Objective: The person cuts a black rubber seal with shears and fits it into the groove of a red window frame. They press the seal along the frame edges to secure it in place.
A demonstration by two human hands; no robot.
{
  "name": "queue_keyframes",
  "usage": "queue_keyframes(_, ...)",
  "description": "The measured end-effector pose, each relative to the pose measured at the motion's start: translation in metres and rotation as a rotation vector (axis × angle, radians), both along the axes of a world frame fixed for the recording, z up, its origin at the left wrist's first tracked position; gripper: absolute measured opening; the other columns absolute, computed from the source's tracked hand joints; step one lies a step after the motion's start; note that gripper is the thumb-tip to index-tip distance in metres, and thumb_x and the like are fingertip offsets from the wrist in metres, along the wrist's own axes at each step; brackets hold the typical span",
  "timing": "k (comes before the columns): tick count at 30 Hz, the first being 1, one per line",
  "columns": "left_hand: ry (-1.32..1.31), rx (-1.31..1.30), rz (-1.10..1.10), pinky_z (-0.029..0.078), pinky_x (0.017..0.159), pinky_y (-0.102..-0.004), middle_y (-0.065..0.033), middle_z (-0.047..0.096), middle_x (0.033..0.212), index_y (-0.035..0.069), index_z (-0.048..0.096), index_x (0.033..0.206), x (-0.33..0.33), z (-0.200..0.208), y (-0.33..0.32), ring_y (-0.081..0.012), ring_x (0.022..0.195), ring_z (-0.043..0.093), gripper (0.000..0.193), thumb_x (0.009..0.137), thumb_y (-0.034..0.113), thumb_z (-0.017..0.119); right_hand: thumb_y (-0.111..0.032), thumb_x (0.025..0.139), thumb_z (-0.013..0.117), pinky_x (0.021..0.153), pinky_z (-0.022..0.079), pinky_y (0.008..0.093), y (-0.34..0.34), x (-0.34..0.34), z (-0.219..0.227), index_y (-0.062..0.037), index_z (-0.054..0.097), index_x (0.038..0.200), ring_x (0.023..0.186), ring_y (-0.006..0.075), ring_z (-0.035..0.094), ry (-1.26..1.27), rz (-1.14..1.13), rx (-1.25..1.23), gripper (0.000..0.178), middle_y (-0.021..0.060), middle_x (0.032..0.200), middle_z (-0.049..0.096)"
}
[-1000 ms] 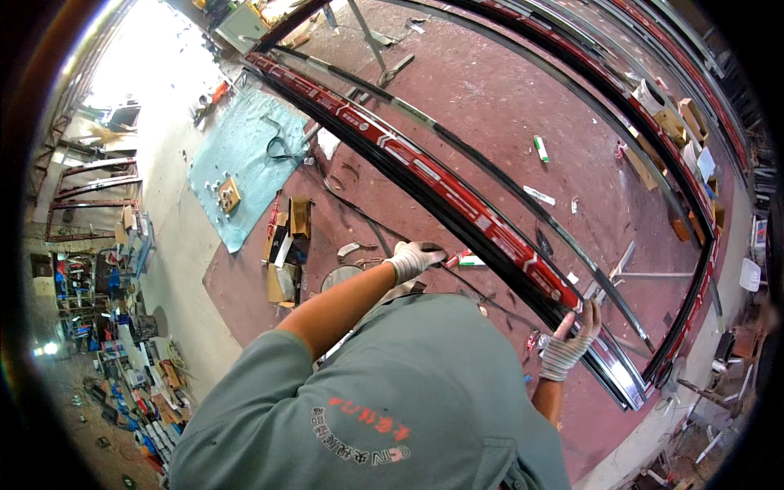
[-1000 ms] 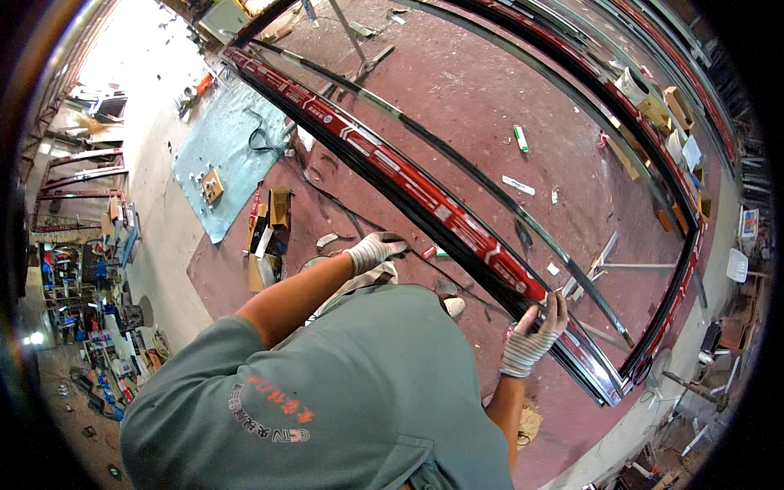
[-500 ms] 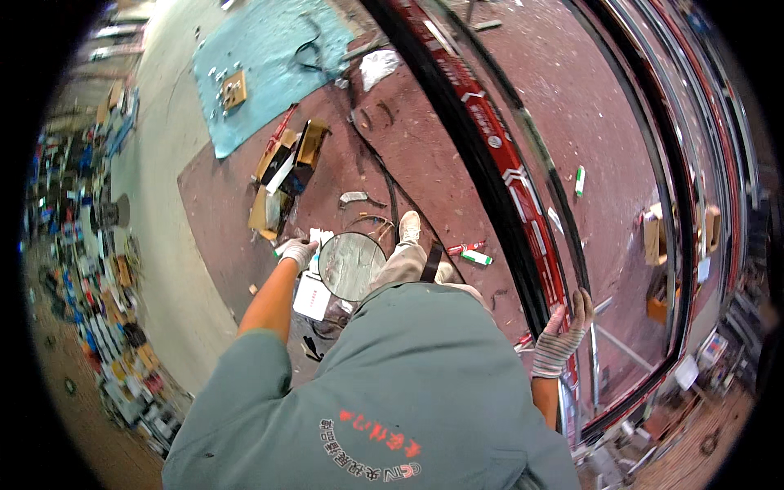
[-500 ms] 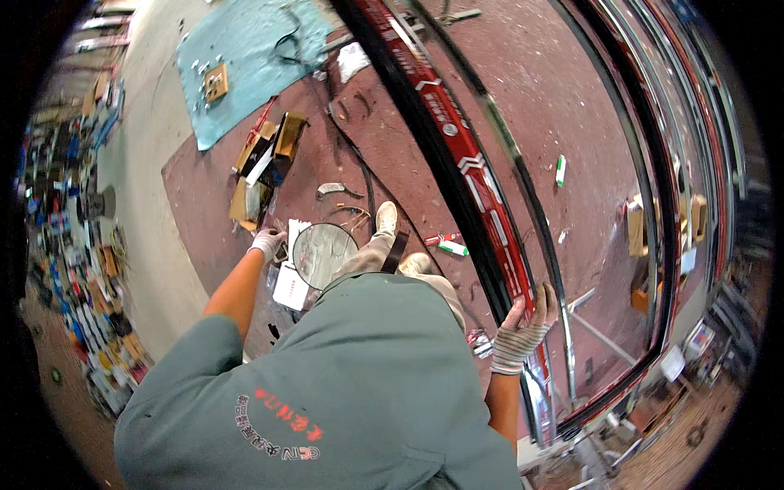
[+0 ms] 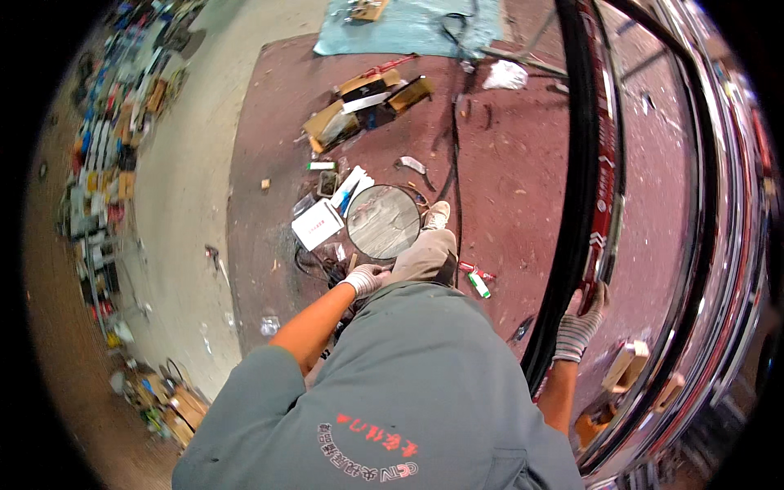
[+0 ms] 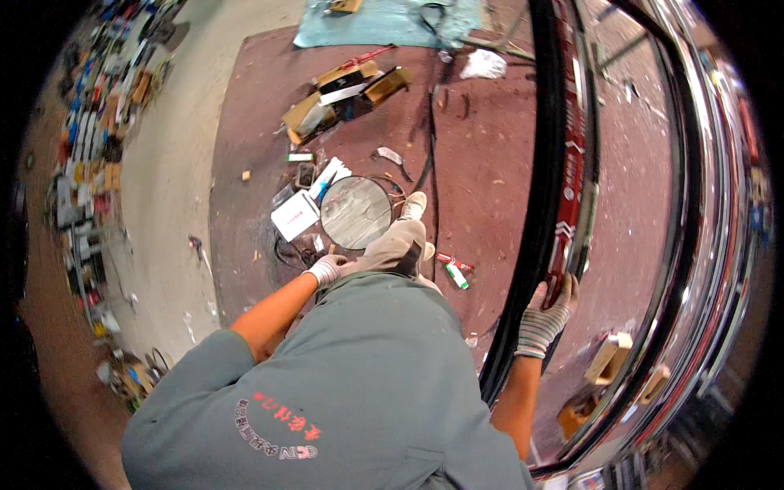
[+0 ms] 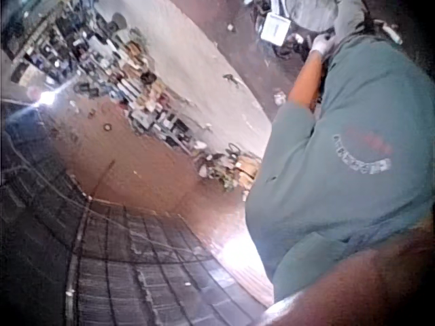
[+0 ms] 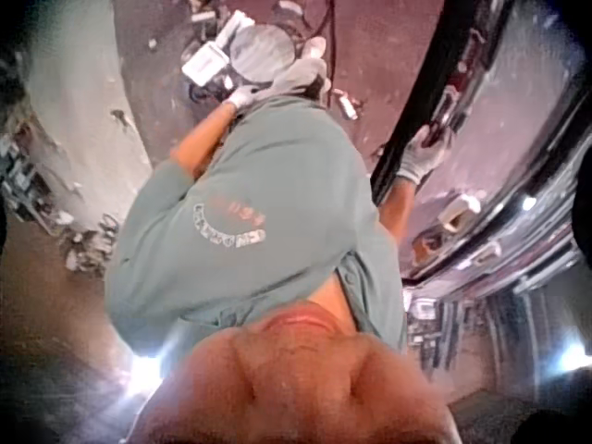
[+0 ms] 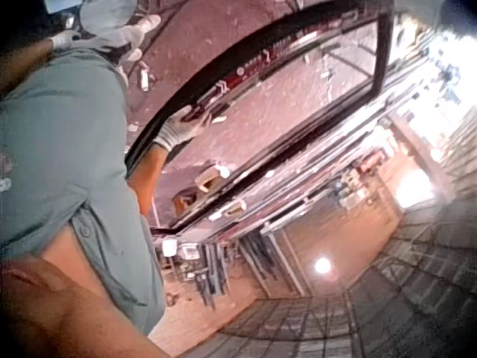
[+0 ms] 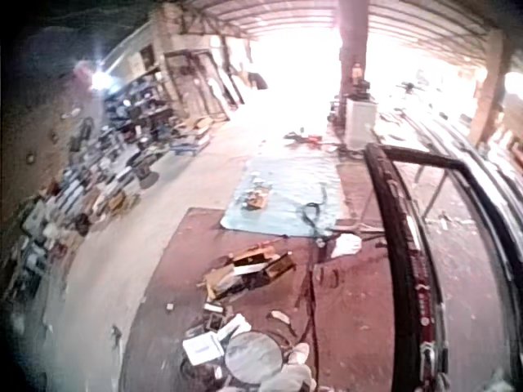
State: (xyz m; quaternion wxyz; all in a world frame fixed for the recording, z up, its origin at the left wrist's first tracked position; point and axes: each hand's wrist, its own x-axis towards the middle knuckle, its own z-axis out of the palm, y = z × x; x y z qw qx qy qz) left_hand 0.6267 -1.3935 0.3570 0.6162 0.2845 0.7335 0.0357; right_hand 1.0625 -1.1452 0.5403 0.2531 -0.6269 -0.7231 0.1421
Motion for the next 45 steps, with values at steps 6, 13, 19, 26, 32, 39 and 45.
queue_keyframes(6,0.161,-0.101,0.16,0.046,0.105,-0.0401,-0.0218,0.065,0.13,0.001,0.063,0.131,-0.016,0.008,-0.058,-0.0359,0.123,0.06,0.068,0.091,0.055,0.053,-0.013,0.09,0.07,0.11,0.042,0.0439,0.022,-0.001,-0.023,-0.0017,0.044,0.144,0.13,0.038,0.047,0.058,0.068,0.019,0.06,0.0226,0.144,0.043)
queue_keyframes(13,0.236,-0.161,0.149,0.046,0.106,-0.0416,-0.0192,0.063,0.134,0.005,0.065,0.131,-0.026,-0.018,-0.076,-0.0352,0.127,0.058,0.059,0.094,0.051,0.056,-0.013,0.088,0.071,0.111,0.039,0.0473,0.029,-0.008,-0.021,-0.0028,0.044,0.144,0.131,0.0423,0.046,-0.016,0.078,0.051,0.063,0.0256,0.142,0.044)
queue_keyframes(19,0.22,0.038,0.154,0.051,0.094,-0.0423,-0.0189,0.071,0.117,0.008,0.072,0.118,-0.047,-0.005,0.001,-0.0369,0.107,0.068,0.053,0.092,0.051,0.058,-0.01,0.082,0.071,0.109,0.04,0.0495,0.05,-0.041,0.016,0.0011,0.046,0.14,0.124,0.0452,0.049,-0.114,0.079,0.096,0.064,0.0275,0.137,0.049)
queue_keyframes(26,0.304,0.259,0.125,0.051,0.092,-0.0399,-0.0182,0.072,0.112,0.001,0.068,0.12,-0.126,-0.003,0.151,-0.0326,0.102,0.069,0.052,0.094,0.045,0.058,-0.014,0.083,0.075,0.105,0.044,0.0496,0.103,-0.081,0.007,-0.0022,0.046,0.141,0.125,0.044,0.05,0.015,-0.087,0.079,0.067,0.0267,0.14,0.047)
queue_keyframes(32,0.202,0.421,0.137,0.052,0.088,-0.0396,-0.0204,0.073,0.105,-0.001,0.071,0.111,-0.176,0.017,0.358,-0.0331,0.098,0.069,0.043,0.093,0.038,0.062,-0.008,0.087,0.07,0.106,0.046,0.0419,0.171,-0.119,0.004,0.0007,0.049,0.139,0.124,0.037,0.052,0.097,-0.215,0.038,0.057,0.0233,0.138,0.047)
queue_keyframes(39,0.108,0.788,-0.214,0.053,0.08,-0.0375,-0.0178,0.072,0.094,0.0,0.068,0.108,-0.165,0.101,0.615,-0.0306,0.083,0.068,0.034,0.095,0.031,0.063,-0.015,0.087,0.073,0.102,0.048,0.0411,0.251,-0.161,-0.002,-0.0003,0.051,0.137,0.121,0.0358,0.054,0.0,-0.35,-0.007,0.056,0.0216,0.135,0.051)
queue_keyframes(45,-0.093,0.642,-0.173,0.053,0.084,-0.0354,-0.0179,0.074,0.102,-0.001,0.067,0.115,-0.158,0.136,0.738,-0.0249,0.09,0.07,0.031,0.098,0.024,0.06,-0.021,0.084,0.073,0.108,0.04,0.0524,0.314,-0.21,0.02,0.0002,0.05,0.138,0.125,0.0435,0.049,-0.113,-0.295,0.022,0.062,0.0253,0.136,0.051)
